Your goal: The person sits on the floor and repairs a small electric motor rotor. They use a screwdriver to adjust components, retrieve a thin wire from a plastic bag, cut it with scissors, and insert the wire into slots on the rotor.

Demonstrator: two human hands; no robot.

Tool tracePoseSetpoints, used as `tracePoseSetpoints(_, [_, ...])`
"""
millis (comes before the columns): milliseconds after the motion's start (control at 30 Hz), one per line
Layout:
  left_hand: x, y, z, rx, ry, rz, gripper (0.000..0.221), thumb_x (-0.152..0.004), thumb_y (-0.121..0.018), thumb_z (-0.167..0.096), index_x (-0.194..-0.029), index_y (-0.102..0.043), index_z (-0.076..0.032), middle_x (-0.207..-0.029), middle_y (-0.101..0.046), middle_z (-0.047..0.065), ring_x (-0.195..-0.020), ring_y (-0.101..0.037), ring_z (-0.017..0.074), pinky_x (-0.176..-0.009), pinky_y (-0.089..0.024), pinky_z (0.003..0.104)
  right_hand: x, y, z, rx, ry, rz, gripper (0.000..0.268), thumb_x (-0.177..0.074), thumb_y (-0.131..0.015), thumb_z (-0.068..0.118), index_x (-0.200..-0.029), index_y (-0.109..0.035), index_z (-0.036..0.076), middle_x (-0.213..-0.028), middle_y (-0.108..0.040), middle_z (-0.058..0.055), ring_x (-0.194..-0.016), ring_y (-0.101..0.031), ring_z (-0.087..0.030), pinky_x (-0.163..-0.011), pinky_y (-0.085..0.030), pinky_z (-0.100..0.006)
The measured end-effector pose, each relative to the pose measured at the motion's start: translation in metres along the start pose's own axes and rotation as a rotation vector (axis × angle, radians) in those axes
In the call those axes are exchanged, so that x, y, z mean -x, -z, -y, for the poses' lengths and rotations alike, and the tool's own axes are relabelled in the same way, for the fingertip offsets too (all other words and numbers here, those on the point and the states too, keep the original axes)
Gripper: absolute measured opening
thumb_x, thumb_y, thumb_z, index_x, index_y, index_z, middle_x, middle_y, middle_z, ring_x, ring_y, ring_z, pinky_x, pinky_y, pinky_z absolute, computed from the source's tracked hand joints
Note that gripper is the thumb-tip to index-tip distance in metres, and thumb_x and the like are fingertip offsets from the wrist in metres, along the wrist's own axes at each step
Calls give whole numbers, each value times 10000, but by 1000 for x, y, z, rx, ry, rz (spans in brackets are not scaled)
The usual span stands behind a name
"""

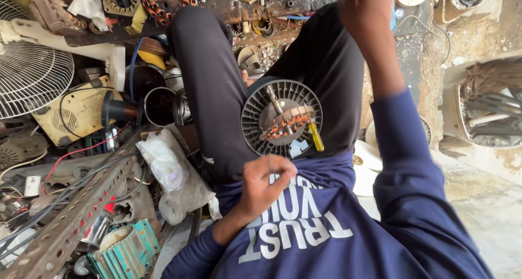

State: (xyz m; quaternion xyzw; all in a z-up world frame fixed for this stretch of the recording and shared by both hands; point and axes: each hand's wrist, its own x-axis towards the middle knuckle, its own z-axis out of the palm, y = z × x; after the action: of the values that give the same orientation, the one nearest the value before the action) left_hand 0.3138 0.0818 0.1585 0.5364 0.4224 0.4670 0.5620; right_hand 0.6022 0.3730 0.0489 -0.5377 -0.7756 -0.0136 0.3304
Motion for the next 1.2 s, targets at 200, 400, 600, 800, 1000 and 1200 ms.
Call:
tracePoseSetpoints(200, [-11,-21,17,466,204,-182,35,-976,-677,46,-1010,-676,37,-887,-706,65,-807,-686,107,-749,-588,252,157,158,120,-925,-455,275,351,-796,-896,79,-1022,-668,-62,-827,-676,-87,-633,-638,-124,-569,-506,-206])
tracePoseSetpoints(400, [-9,-29,21,488,164,-116,78,-987,-724,34,-1059,-704,53,-946,-740,90,-881,-727,122,-825,-610,249,190,178,196,-981,-485,581,477,-660,-908,212,-1021,-718,-35,-636,-609,19,-475,-499,-40,-442,-360,-207])
tracePoseSetpoints(600, [-3,-27,11,506,98,-102,94,-977,-722,39,-1066,-691,42,-981,-743,98,-922,-741,132,-871,-633,270,184,180,212,-883,-399,605,456,-718,-897,198,-1082,-735,-23,-567,-491,24,-469,-420,-38,-460,-320,-228])
tracePoseSetpoints(800, [2,-22,11,499,119,-73,79,-986,-727,42,-1059,-702,59,-976,-740,112,-911,-736,131,-866,-623,266,181,183,216,-904,-379,625,439,-733,-890,190,-1078,-730,-29,-554,-466,18,-466,-389,-40,-457,-292,-236])
tracePoseSetpoints(1000, [-3,-20,10,483,129,-34,68,-978,-730,42,-1041,-712,59,-937,-750,121,-869,-754,137,-826,-640,254,182,187,214,-939,-386,637,405,-768,-883,191,-1071,-731,-31,-581,-510,28,-479,-409,-21,-453,-296,-219])
tracePoseSetpoints(1200, [-2,-21,10,491,118,-37,74,-970,-732,39,-1038,-705,50,-944,-747,120,-875,-760,141,-829,-648,258,184,187,215,-893,-395,627,367,-815,-861,170,-1084,-731,-42,-616,-560,50,-492,-462,8,-448,-326,-198])
